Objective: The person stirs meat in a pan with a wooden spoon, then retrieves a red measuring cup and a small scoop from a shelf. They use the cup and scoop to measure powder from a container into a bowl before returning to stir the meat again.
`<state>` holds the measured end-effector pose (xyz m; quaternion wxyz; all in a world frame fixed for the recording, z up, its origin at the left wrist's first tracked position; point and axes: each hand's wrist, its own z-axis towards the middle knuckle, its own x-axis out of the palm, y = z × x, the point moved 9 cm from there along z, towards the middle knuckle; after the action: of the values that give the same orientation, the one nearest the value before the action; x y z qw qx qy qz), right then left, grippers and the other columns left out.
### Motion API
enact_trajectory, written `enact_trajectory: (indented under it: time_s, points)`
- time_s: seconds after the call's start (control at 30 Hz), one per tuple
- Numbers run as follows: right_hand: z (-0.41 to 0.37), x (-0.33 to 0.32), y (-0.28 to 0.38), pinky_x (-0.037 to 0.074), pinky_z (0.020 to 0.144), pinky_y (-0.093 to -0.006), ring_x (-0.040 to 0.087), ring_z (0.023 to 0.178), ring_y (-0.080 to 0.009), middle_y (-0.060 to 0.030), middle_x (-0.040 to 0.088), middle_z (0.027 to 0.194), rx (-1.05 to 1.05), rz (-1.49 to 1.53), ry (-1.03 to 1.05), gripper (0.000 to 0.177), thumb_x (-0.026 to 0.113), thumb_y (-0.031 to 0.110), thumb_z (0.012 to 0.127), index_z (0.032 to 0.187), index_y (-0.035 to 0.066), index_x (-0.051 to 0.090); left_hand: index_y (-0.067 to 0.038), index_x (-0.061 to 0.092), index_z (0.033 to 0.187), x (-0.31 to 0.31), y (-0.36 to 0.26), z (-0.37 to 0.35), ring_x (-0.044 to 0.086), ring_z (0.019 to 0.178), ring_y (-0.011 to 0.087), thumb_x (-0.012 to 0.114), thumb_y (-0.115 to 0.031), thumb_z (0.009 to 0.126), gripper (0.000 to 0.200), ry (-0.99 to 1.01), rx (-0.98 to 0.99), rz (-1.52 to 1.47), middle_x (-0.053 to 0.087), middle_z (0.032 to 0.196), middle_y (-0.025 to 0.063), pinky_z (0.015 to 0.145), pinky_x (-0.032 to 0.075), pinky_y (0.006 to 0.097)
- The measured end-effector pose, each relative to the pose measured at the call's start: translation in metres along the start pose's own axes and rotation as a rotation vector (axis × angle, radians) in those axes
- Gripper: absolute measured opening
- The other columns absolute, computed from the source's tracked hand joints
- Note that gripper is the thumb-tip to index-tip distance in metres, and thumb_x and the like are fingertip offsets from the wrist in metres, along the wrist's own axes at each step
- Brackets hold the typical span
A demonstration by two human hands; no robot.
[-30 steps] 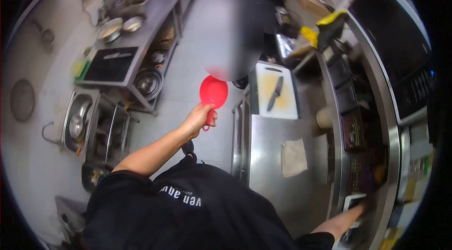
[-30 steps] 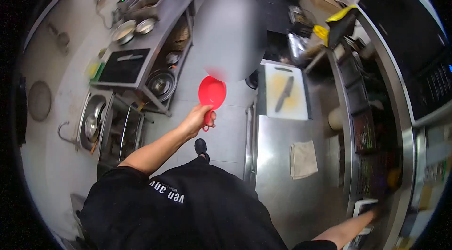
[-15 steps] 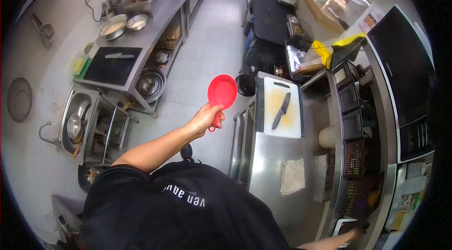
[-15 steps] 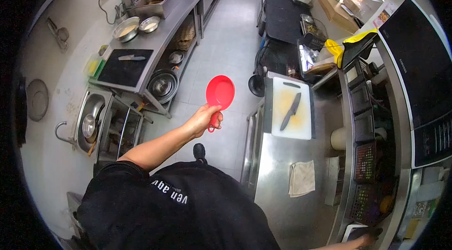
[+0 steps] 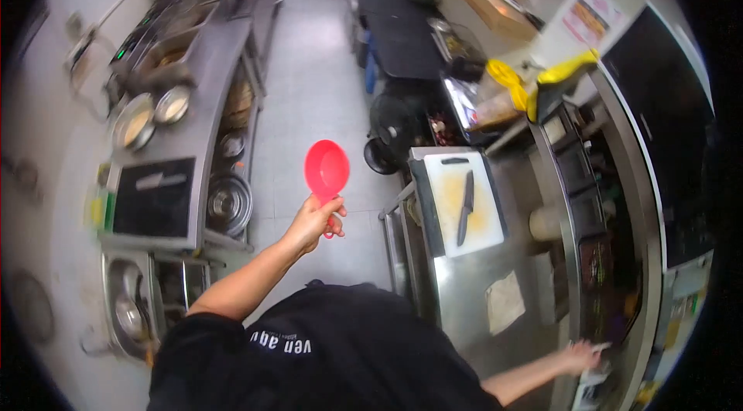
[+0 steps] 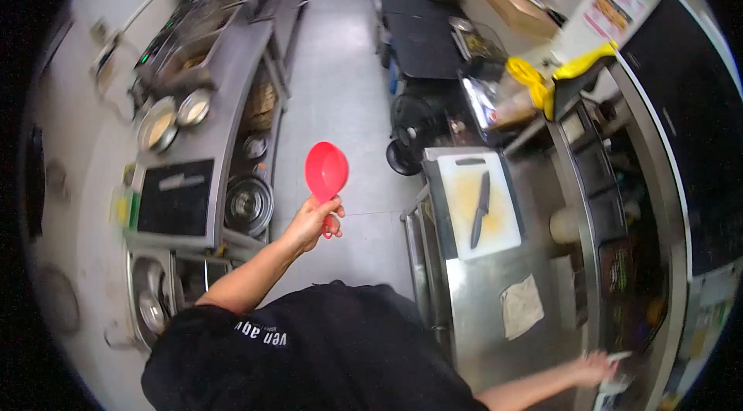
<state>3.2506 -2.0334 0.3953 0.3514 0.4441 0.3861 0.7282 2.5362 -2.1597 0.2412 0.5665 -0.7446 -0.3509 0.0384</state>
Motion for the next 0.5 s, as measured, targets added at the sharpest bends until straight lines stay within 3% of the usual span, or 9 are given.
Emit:
enact_trajectory:
  time_s: [0.07,0.13,0.2,0.23,0.27,0.33,0.43,0.47,0.5]
  points:
    - [-0.077,0.082,0.014,0.039,0.051,-0.0281,0.044,0.058,-0.014,-0.0029,0.048,0.071,0.131,0.117,0.327,0.026,0.044,0.027,0.09,0.099,0.007,0.06,-0.003,0.049,0.097,-0.002,-0.007,0.015,0.054,0.048,0.0143,0.049,-0.017,0.092,0.015,0.068,-0.017,-0.028,0.059,0.08,0.0099,0.048,0.051,0.0302]
    - [-0.173,0.165,0.02,0.033,0.044,-0.0226,0.039,0.051,-0.0081,-0.0009,0.048,0.066,0.21,0.1,0.479,0.024,0.044,0.017,0.09,0.105,0.004,0.057,-0.002,0.05,0.096,0.006,-0.007,0.033,0.056,0.048,0.0162,0.047,-0.018,0.093,0.017,0.14,-0.051,-0.012,0.061,0.082,0.0121,0.048,0.052,0.0311]
    - [-0.293,0.238,-0.012,0.038,0.049,-0.0215,0.046,0.054,-0.0098,-0.0028,0.055,0.07,0.464,0.253,0.944,0.018,0.051,0.02,0.093,0.1,0.003,0.056,-0.002,0.05,0.096,0.006,-0.011,0.052,0.063,0.056,0.0197,0.045,-0.016,0.092,0.016,0.162,-0.06,0.025,0.065,0.091,0.0171,0.05,0.052,0.0295]
    - [-0.355,0.263,-0.024,0.043,0.059,-0.0231,0.053,0.061,-0.011,-0.0043,0.061,0.073,0.216,0.172,1.202,0.023,0.051,0.025,0.095,0.095,0.003,0.055,-0.001,0.05,0.096,0.007,-0.017,0.062,0.067,0.067,0.0234,0.046,-0.013,0.09,0.014,0.201,-0.052,0.034,0.065,0.1,0.0209,0.052,0.052,0.0278]
    - [-0.432,0.279,-0.037,0.043,0.072,-0.0253,0.057,0.073,-0.0113,-0.0065,0.066,0.081,0.349,0.265,1.453,0.021,0.052,0.025,0.095,0.094,0.004,0.056,-0.001,0.051,0.096,0.003,-0.021,0.074,0.068,0.083,0.0274,0.042,-0.01,0.09,0.013,0.185,-0.042,-0.012,0.062,0.107,0.023,0.065,0.055,0.0301]
    - [-0.556,0.283,-0.058,0.042,0.077,-0.026,0.057,0.081,-0.0107,-0.0095,0.069,0.096,0.79,0.19,1.636,0.016,0.053,0.022,0.094,0.096,0.006,0.056,-0.001,0.052,0.096,-0.004,-0.034,0.103,0.061,0.104,0.0305,0.039,-0.005,0.09,0.015,0.224,0.098,-0.181,0.056,0.12,0.0238,0.086,0.051,0.0347]
    - [-0.679,0.303,-0.058,0.043,0.08,-0.0275,0.059,0.099,-0.0125,-0.0098,0.067,0.105,1.014,0.133,1.862,0.016,0.052,0.018,0.095,0.095,0.004,0.059,-0.001,0.054,0.096,-0.031,-0.065,0.144,0.052,0.117,0.0317,0.038,-0.002,0.09,0.017,0.177,0.151,-0.112,0.049,0.129,0.0221,0.101,0.041,0.0379]
    - [-0.711,0.313,-0.058,0.043,0.082,-0.0283,0.057,0.104,-0.0137,-0.0097,0.065,0.111,1.115,0.142,1.91,0.015,0.052,0.018,0.095,0.096,0.005,0.06,-0.001,0.054,0.096,-0.046,-0.077,0.16,0.052,0.117,0.0317,0.038,-0.002,0.09,0.017,0.146,0.175,-0.107,0.049,0.129,0.0221,0.101,0.041,0.0379]
    - [-0.74,0.324,-0.062,0.043,0.083,-0.0295,0.057,0.104,-0.0144,-0.0096,0.064,0.113,1.193,0.153,1.93,0.015,0.053,0.019,0.095,0.097,0.005,0.06,-0.003,0.054,0.098,-0.056,-0.086,0.177,0.055,0.113,0.0241,0.039,-0.005,0.091,0.017,0.164,0.157,-0.026,0.053,0.127,0.0166,0.077,0.04,0.0277]
